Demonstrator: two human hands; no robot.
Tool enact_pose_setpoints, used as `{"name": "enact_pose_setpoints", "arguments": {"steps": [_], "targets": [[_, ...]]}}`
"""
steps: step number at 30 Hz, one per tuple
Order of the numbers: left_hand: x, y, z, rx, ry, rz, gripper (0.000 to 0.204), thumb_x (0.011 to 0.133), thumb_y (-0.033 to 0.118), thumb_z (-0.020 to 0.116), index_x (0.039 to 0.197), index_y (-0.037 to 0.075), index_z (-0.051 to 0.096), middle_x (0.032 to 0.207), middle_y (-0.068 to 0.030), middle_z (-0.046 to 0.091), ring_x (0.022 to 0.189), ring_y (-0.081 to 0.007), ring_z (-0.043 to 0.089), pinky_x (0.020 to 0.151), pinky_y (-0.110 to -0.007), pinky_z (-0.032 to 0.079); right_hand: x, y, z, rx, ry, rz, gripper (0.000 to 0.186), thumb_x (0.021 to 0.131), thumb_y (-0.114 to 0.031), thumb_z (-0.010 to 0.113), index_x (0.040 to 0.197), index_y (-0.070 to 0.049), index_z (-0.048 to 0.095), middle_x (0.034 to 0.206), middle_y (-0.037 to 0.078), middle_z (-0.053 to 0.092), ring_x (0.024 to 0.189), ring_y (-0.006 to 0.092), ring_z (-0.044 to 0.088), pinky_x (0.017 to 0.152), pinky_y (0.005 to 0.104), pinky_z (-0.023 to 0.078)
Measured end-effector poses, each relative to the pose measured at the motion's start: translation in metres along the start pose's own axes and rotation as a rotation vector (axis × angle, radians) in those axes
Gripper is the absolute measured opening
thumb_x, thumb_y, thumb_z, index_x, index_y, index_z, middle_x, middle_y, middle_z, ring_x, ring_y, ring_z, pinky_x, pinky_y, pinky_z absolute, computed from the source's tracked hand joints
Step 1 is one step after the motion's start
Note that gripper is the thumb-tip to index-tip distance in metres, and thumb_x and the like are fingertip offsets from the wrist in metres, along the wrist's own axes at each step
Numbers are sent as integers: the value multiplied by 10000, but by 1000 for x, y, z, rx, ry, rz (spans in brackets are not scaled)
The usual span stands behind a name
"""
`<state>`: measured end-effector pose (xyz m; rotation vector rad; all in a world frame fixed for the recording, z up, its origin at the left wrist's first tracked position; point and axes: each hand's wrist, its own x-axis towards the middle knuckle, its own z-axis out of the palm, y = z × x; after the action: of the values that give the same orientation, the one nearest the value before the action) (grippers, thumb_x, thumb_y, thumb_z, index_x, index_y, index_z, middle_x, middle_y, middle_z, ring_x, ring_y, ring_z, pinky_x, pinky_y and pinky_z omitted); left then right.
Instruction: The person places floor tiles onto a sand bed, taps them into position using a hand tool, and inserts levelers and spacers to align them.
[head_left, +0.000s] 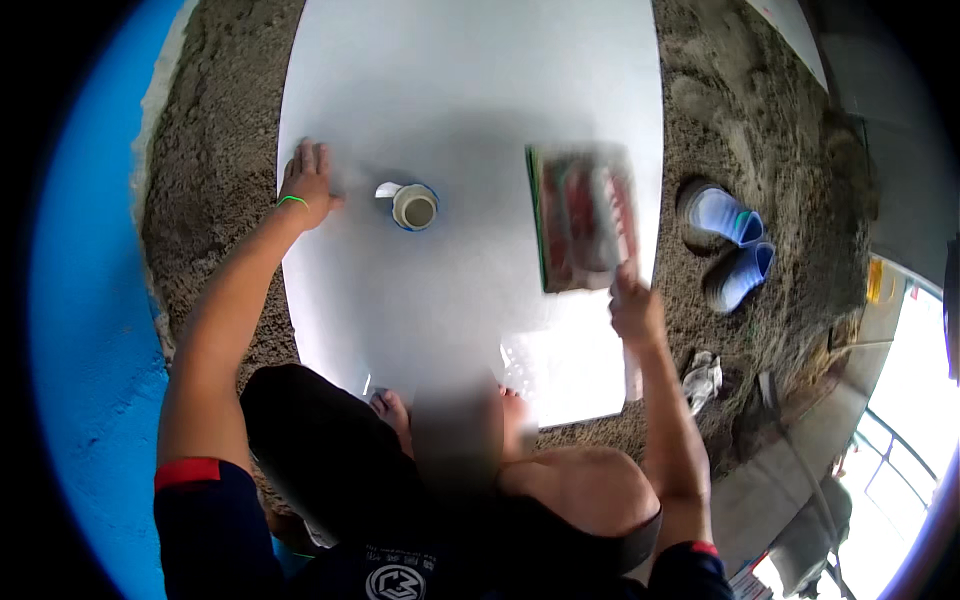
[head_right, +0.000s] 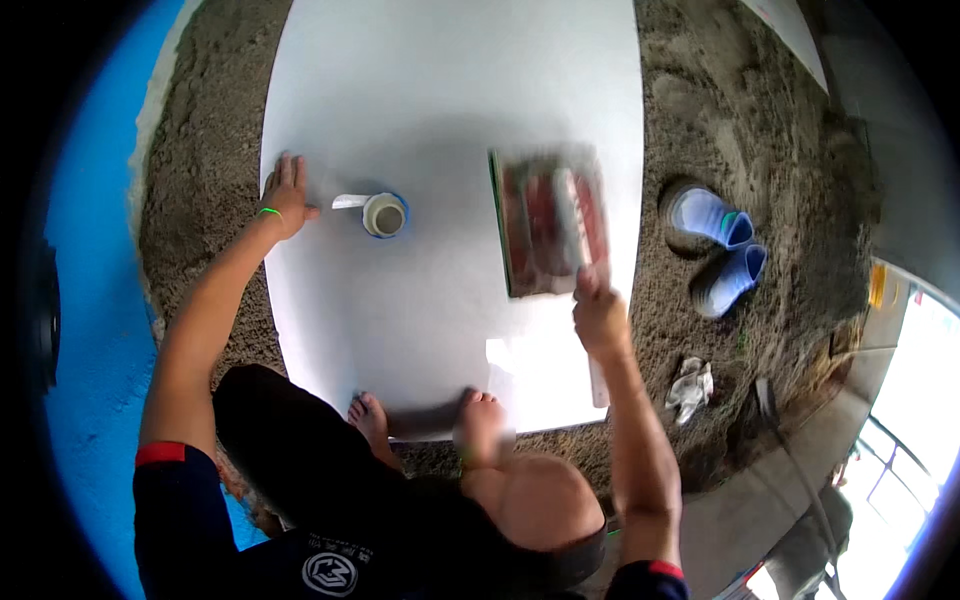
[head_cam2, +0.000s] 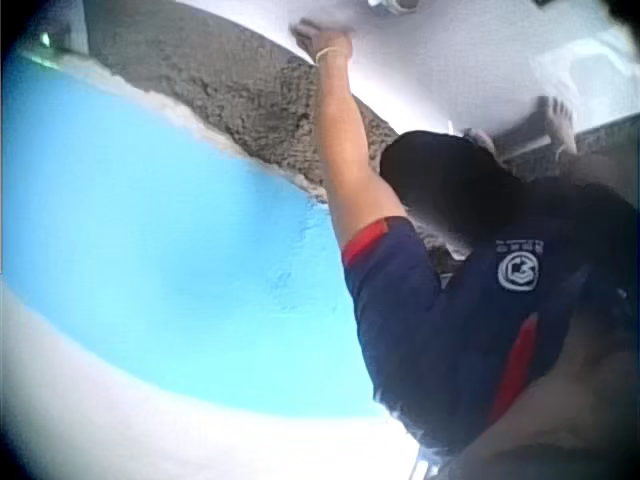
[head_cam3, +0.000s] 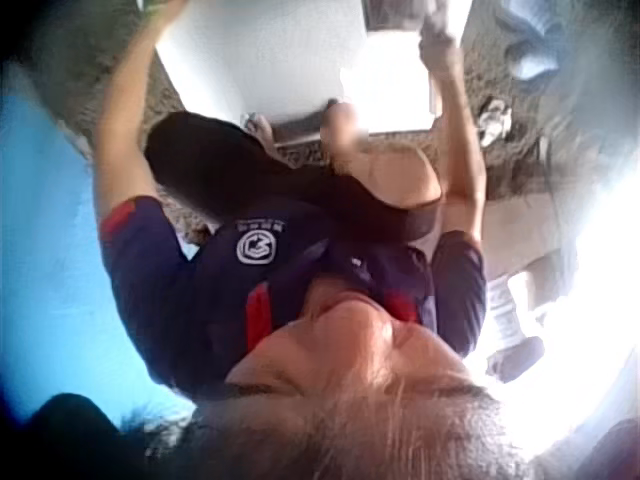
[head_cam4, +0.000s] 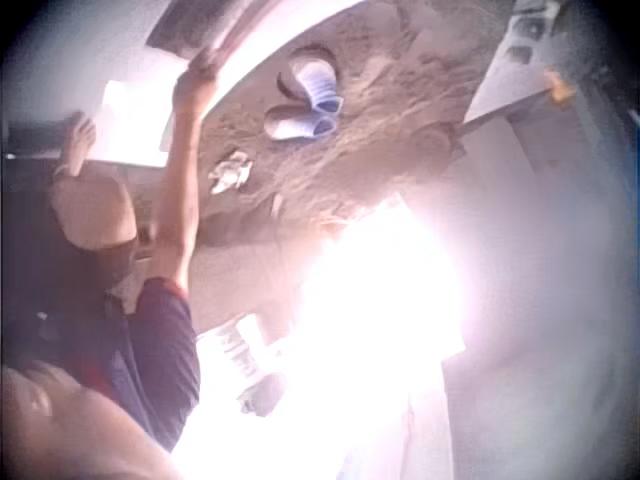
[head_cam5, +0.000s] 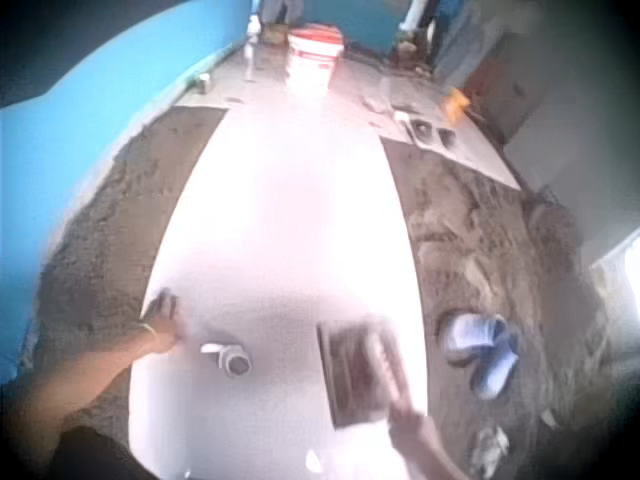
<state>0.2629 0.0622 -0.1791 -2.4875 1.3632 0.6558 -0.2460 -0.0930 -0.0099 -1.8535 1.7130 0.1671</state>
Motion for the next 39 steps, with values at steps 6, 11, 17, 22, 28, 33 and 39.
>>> {"name": "enact_pose_setpoints", "arguments": {"steps": [6,11,17,22,28,33,39], "targets": [[-12,4,-9,-137,-45,36,1123,704,373,809,1510,21,110,1527,-323,132,1425,-447,174,1144,-520,210,-12,17,-77,712,-195,-589,500,998,-454,399,1108,13,537,900,180,633,803,238,645,570,324,490],[-23,109,-22,-797,130,375,1128,620,312,851,1513,115,190,1558,-156,224,1436,-333,224,1160,-496,179,24,70,85,-38,-8,133,312,965,-239,477,969,55,579,902,311,597,867,394,628,686,493,462],[-22,84,26,-1083,405,342,292,886,163,650,1148,33,639,1203,-133,637,1227,-296,531,1026,-379,418,57,-153,-1,261,-300,-101,432,1017,-403,404,793,-55,527,566,57,485,444,162,475,399,323,373],[-105,55,33,-1028,622,79,243,965,142,555,1139,-8,634,1057,-159,677,1006,-285,651,875,-342,502,0,-91,-52,674,-13,-742,450,974,-478,427,862,-65,563,702,86,534,577,194,485,491,328,375],[-226,55,107,-891,784,-282,243,956,90,499,1132,-44,598,1001,-244,626,910,-406,615,779,-416,505,40,-6,124,-282,-186,-371,374,973,-344,462,971,5,597,842,296,624,803,500,605,674,559,465],[-289,59,147,-1020,726,-530,264,944,134,561,1162,-8,604,1093,-202,646,1012,-331,637,876,-398,507,39,-207,76,91,-473,-494,401,1018,-381,395,784,-79,514,539,-1,436,430,107,432,396,303,356],[-345,60,120,-1081,352,-624,487,791,113,672,1240,21,510,1106,-195,622,1026,-363,617,852,-424,509,10,-140,-1,465,-125,-1163,400,1008,-383,397,850,-55,563,636,76,544,552,209,496,490,350,389]]}}
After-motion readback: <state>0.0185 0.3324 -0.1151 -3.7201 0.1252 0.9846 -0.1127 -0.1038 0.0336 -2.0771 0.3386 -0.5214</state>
